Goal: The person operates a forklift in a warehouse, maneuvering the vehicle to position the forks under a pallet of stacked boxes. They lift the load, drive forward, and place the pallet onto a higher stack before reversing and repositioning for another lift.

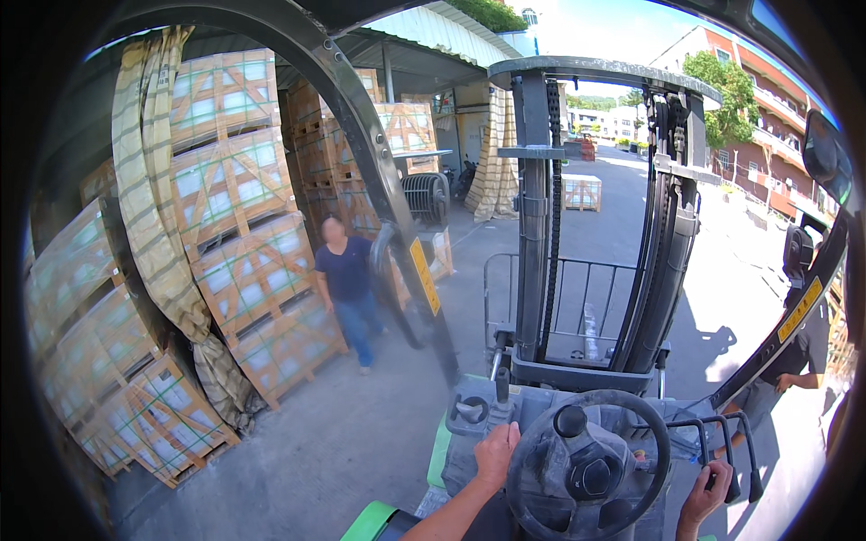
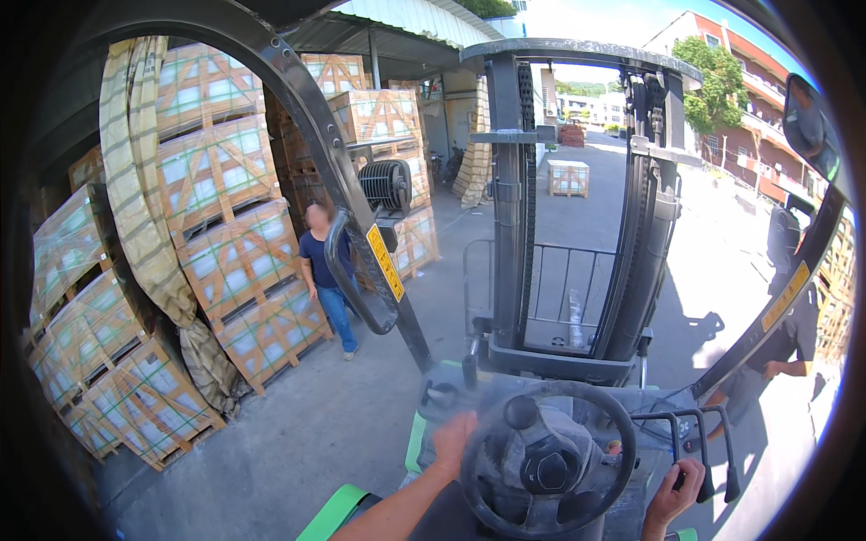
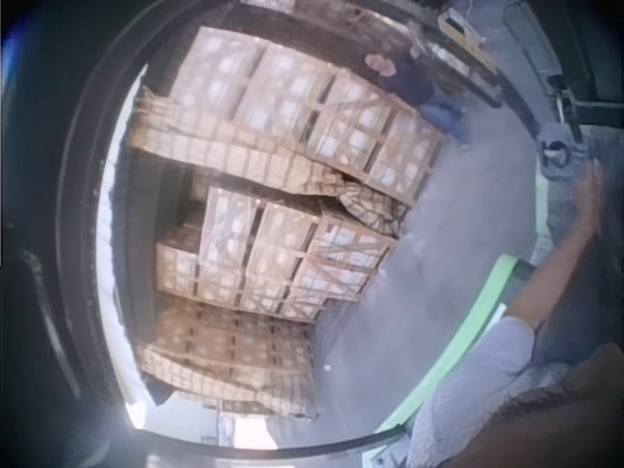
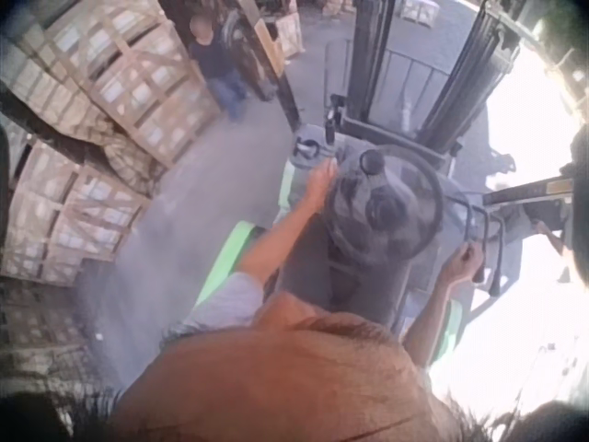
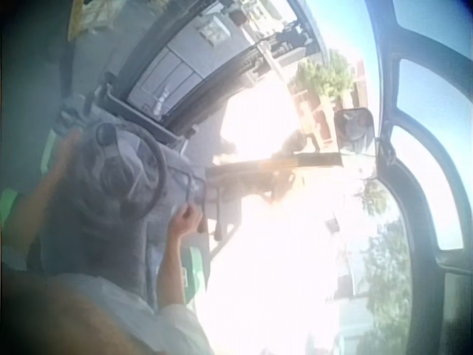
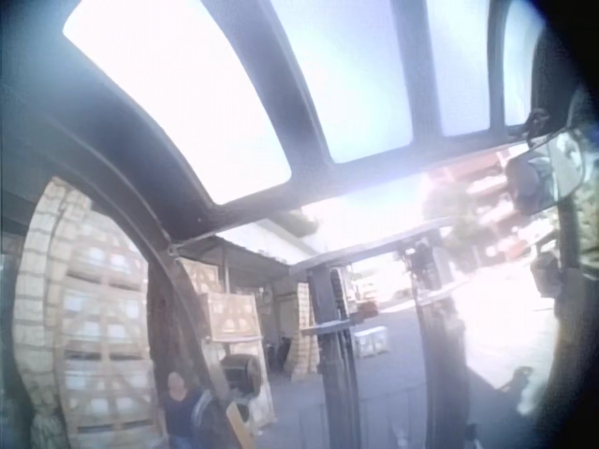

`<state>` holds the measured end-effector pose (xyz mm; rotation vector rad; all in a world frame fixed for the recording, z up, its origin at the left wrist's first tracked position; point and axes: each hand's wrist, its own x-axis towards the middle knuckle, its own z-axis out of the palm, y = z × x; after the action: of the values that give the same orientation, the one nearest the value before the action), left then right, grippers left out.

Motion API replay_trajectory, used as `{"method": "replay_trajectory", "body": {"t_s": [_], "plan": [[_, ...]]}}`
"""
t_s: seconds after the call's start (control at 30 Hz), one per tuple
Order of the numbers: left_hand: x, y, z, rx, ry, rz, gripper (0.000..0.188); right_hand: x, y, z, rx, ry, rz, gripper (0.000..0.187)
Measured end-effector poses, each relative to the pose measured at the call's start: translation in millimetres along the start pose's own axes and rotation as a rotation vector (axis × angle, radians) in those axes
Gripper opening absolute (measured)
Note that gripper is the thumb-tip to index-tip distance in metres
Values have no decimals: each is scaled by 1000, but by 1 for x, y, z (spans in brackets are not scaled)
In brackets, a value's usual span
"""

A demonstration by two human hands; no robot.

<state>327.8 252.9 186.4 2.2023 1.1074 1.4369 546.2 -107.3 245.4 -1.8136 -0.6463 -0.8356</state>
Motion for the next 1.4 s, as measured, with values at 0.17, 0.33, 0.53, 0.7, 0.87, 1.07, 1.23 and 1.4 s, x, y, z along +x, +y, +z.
{"method": "replay_trajectory", "body": {"t_s": [0.17,0.33,0.53,0.7,0.87,1.07,1.23,1.4], "plan": [[0,6,-5,-20,-53,-102,32,2,-5,-4,-9,1,-63,6],[1,6,-10,-22,-72,-89,35,6,-13,-4,24,28,-90,5],[-1,7,-17,-13,-143,-160,39,7,-16,-5,19,33,-87,5],[1,11,-22,-17,-185,-186,40,8,-15,-4,30,41,-103,5],[9,13,-27,-157,-189,-67,41,8,-15,-4,22,28,-103,5],[29,1,-14,83,-361,54,48,8,-18,-5,45,32,-111,6],[25,-4,-10,172,-442,10,50,10,-24,-8,123,36,-44,11],[27,1,-16,101,-302,176,19,10,-26,-13,93,8,-12,16]]}}
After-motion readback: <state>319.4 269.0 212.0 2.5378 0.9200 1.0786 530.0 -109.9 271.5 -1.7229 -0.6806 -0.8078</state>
